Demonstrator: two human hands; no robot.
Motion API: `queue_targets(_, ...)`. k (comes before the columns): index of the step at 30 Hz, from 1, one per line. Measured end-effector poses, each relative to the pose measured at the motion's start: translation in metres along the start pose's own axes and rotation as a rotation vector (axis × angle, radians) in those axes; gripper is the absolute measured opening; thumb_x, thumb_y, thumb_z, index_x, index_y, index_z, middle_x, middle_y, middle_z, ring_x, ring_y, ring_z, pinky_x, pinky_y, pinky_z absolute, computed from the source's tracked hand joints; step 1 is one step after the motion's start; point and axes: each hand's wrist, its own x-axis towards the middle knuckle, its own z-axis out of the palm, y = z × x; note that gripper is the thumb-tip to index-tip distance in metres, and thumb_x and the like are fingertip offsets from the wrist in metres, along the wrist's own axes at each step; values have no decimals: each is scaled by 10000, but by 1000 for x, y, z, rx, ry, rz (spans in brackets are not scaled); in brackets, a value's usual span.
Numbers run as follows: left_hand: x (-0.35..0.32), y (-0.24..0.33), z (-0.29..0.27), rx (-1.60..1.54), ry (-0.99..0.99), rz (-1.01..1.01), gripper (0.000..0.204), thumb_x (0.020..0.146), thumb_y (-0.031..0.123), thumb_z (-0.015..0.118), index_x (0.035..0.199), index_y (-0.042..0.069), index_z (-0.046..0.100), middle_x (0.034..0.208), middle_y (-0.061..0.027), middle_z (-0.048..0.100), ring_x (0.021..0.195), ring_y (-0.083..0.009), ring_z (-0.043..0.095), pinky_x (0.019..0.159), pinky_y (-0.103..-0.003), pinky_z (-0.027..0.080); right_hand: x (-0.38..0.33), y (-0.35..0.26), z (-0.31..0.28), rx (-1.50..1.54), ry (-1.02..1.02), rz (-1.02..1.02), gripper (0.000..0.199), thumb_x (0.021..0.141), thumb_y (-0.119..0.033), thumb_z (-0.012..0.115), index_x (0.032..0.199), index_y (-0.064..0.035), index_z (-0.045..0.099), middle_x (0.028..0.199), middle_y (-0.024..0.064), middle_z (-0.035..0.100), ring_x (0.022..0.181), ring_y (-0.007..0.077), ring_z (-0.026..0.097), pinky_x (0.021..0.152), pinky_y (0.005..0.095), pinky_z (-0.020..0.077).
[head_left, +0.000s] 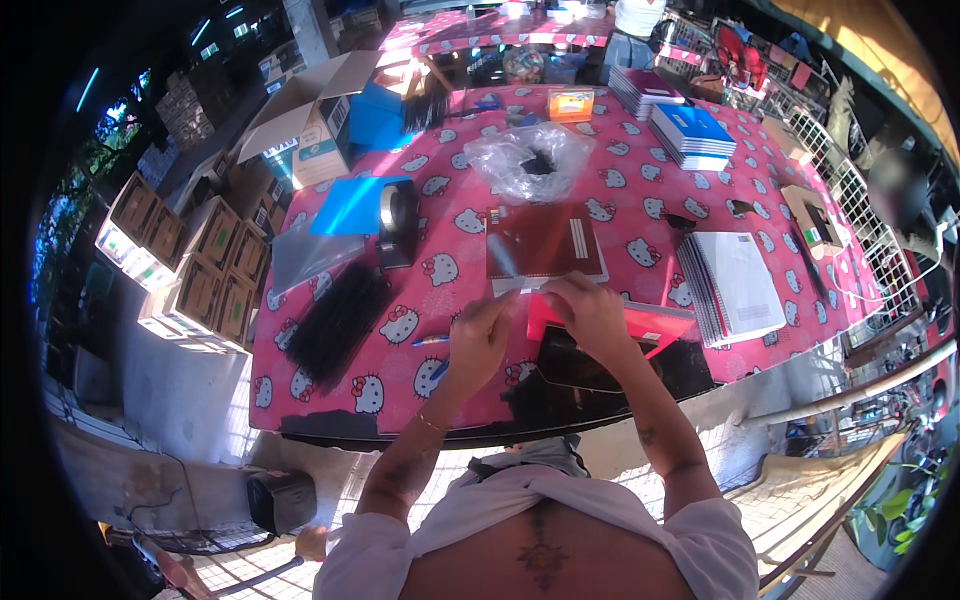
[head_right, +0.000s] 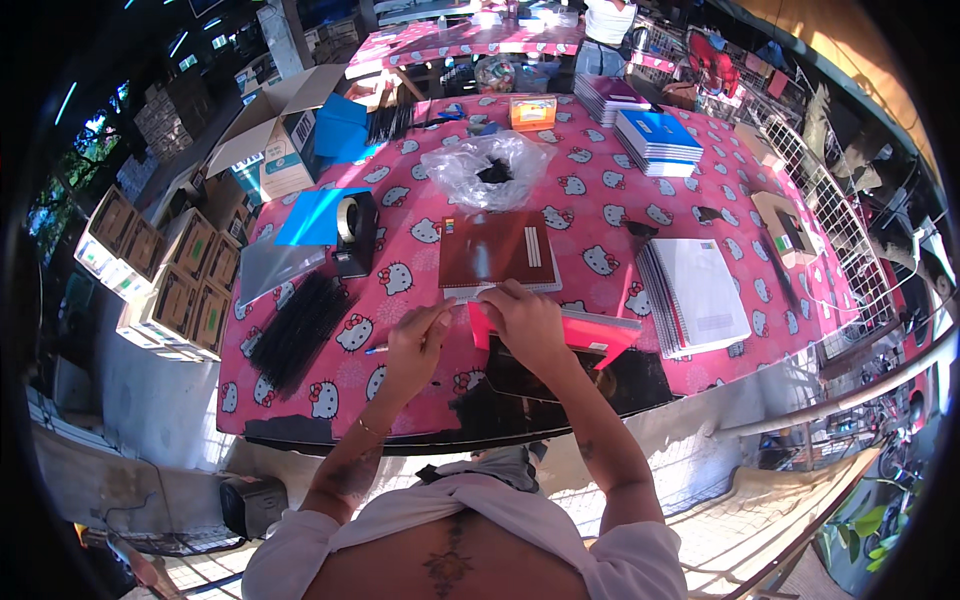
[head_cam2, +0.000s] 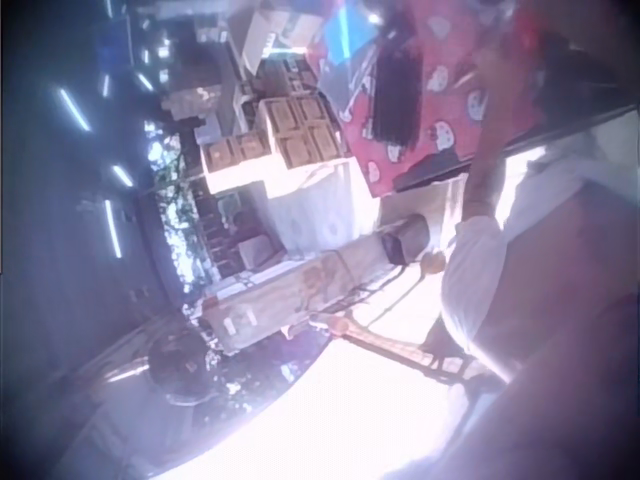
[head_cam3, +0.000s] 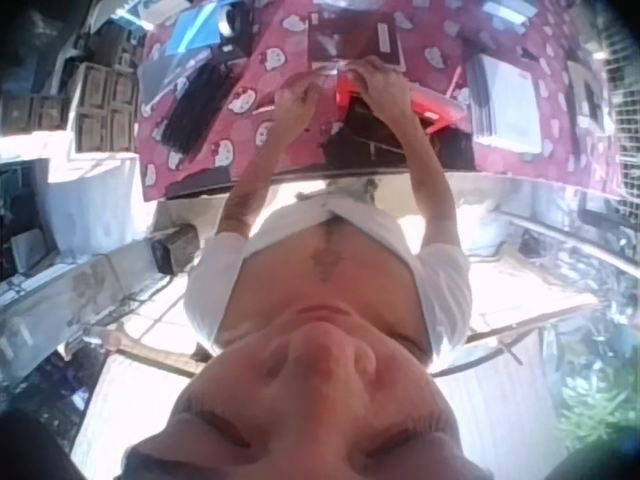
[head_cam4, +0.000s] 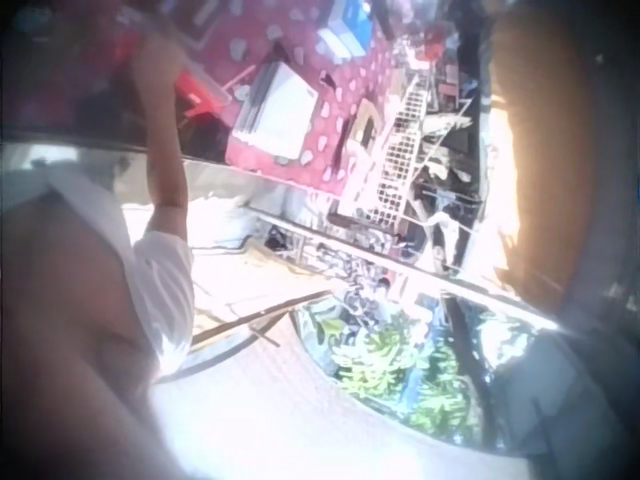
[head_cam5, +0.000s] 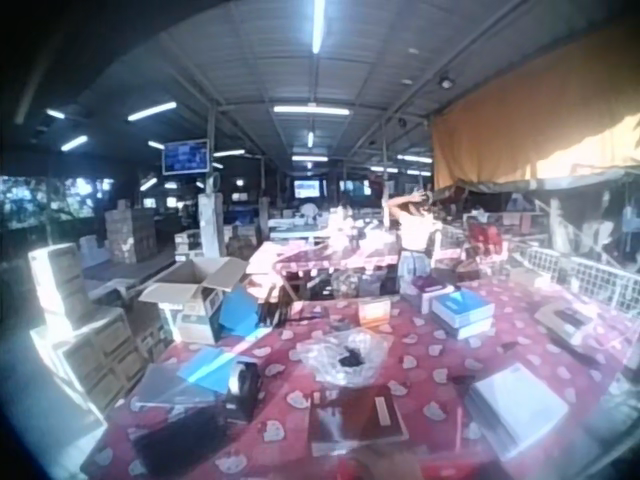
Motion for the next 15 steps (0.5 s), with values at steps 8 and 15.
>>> queue_targets(8,7,7,21,-402,40,-239,213,862,8,726,1071,-4,690,812,-88,689,678,-128,630,624,-263,495,4,3,2,40,34,20,111,861,-166,688,965,-133,704,887,64,712,735,291,693,614,419,548)
queue_targets(15,12,3,29,-285,90,-38,161,879,2,713,1037,-4,682,855,-85,697,718,-110,653,607,-261,505,6,6,3,22,13,41,130,867,-188,680,984,-145,715,860,52,702,736,291,694,624,413,553)
